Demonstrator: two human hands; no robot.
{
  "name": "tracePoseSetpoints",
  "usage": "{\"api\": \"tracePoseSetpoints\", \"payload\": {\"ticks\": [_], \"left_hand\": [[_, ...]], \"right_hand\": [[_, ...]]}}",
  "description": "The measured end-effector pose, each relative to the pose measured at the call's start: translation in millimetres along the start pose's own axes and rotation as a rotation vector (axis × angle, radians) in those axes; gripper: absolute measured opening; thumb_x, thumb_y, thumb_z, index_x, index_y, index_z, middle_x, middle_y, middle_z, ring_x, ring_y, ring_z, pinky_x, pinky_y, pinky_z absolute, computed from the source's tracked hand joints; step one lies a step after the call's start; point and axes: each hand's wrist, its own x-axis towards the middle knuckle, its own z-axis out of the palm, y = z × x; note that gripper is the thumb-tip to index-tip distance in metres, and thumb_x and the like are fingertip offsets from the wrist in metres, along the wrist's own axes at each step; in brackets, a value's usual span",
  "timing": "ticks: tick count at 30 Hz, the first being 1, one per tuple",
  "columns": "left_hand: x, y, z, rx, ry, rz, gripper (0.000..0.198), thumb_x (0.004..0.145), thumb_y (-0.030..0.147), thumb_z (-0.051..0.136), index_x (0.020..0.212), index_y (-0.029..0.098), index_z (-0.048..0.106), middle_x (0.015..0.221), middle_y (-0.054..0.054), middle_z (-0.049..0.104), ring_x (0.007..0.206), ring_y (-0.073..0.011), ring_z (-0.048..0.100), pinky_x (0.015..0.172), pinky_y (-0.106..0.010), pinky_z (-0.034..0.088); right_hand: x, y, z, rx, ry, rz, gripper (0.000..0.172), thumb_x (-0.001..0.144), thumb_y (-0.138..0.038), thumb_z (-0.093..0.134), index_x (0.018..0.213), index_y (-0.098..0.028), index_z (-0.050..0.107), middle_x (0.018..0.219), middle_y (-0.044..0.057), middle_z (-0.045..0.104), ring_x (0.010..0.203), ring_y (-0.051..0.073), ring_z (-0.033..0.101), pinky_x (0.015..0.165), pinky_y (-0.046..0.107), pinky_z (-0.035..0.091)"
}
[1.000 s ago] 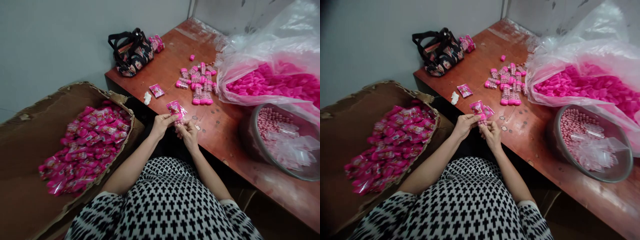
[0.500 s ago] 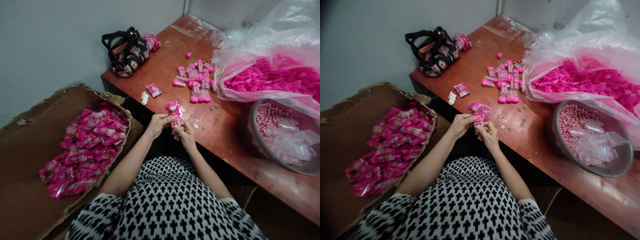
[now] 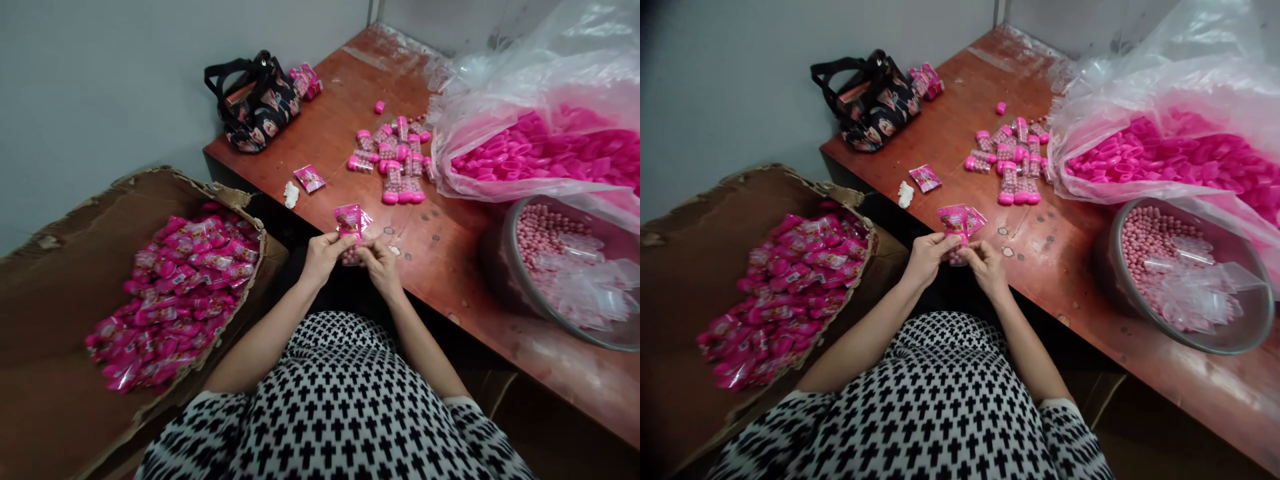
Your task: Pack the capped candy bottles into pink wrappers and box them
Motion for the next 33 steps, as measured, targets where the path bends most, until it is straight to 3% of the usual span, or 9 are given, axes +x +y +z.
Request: {"api": "tracePoseSetpoints", "payload": {"ticks": [3,6,7,10,14,16,21,25,33], "left_hand": [[-6,5,-1.2,0.285,-0.108,0.038,0.027,0.070,0.039,0.068,0.064,0.012,0.067,0.054,-0.003,0.063,0.046,-0.0113,0.055,0.047,-0.022,0.043],[-12,8,3.6,0.434,-0.143,0.102,0.028,0.072,0.039,0.065,0.061,0.014,0.067,0.053,-0.002,0.063,0.047,-0.0115,0.056,0.049,-0.023,0.045],[-14,8,5.4,0.444,-0.142,0.115,0.028,0.073,0.039,0.065,0.061,0.014,0.067,0.054,-0.002,0.063,0.048,-0.0114,0.056,0.050,-0.022,0.045],[-14,6,7.7,0.346,-0.121,0.070,0.028,0.072,0.040,0.066,0.064,0.014,0.068,0.056,-0.002,0.063,0.048,-0.0109,0.056,0.048,-0.021,0.044],[-7,3,3.2,0.033,-0.010,-0.018,0.030,0.071,0.042,0.067,0.065,0.012,0.067,0.056,-0.003,0.063,0.046,-0.0091,0.054,0.044,-0.020,0.039],[-2,3,1.7,-0.139,0.068,-0.039,0.032,0.068,0.042,0.070,0.066,0.011,0.067,0.058,-0.004,0.063,0.048,-0.0091,0.054,0.046,-0.020,0.041],[4,6,5.9,-0.362,0.135,-0.075,0.038,0.062,0.046,0.075,0.067,0.009,0.064,0.063,-0.005,0.065,0.054,-0.0092,0.057,0.052,-0.021,0.044],[3,6,7.1,-0.443,0.064,-0.114,0.042,0.066,0.049,0.071,0.077,0.009,0.065,0.071,-0.008,0.067,0.062,-0.0131,0.062,0.059,-0.024,0.047],[5,9,9.7,-0.357,0.075,-0.112,0.034,0.056,0.038,0.080,0.060,0.010,0.060,0.056,-0.002,0.059,0.050,-0.0075,0.052,0.050,-0.021,0.041]], "right_hand": [[21,-21,-15,-0.079,0.022,-0.141,0.031,0.077,-0.047,0.061,0.092,-0.020,0.062,0.090,0.002,0.066,0.078,0.012,0.060,0.071,0.025,0.049],[40,-39,-18,-0.111,-0.212,-0.133,0.028,0.075,-0.045,0.064,0.078,-0.018,0.061,0.072,-0.001,0.062,0.066,0.010,0.055,0.061,0.022,0.045],[44,-41,-16,-0.121,-0.228,-0.128,0.028,0.074,-0.045,0.065,0.070,-0.017,0.059,0.064,-0.003,0.058,0.059,0.009,0.052,0.057,0.022,0.043],[47,-37,-6,-0.115,-0.033,-0.148,0.031,0.075,-0.044,0.064,0.063,-0.017,0.054,0.056,-0.005,0.052,0.054,0.008,0.047,0.053,0.021,0.040],[29,-22,3,-0.043,0.203,-0.212,0.026,0.076,-0.042,0.064,0.089,-0.020,0.060,0.088,0.001,0.063,0.078,0.012,0.058,0.072,0.025,0.048],[13,-17,4,-0.015,0.178,-0.182,0.031,0.074,-0.040,0.067,0.097,-0.022,0.059,0.097,0.003,0.064,0.085,0.013,0.060,0.077,0.027,0.049],[-14,-6,10,0.156,-0.028,0.121,0.031,0.072,-0.040,0.068,0.092,-0.019,0.059,0.075,0.000,0.067,0.059,0.012,0.062,0.059,0.027,0.054],[-16,-2,13,0.232,0.015,0.139,0.029,0.072,-0.039,0.068,0.090,-0.019,0.059,0.065,-0.002,0.066,0.052,0.011,0.062,0.054,0.025,0.055],[-18,-6,15,0.236,0.019,0.146,0.027,0.071,-0.039,0.069,0.086,-0.019,0.058,0.070,-0.001,0.068,0.056,0.011,0.064,0.053,0.023,0.054]]}}
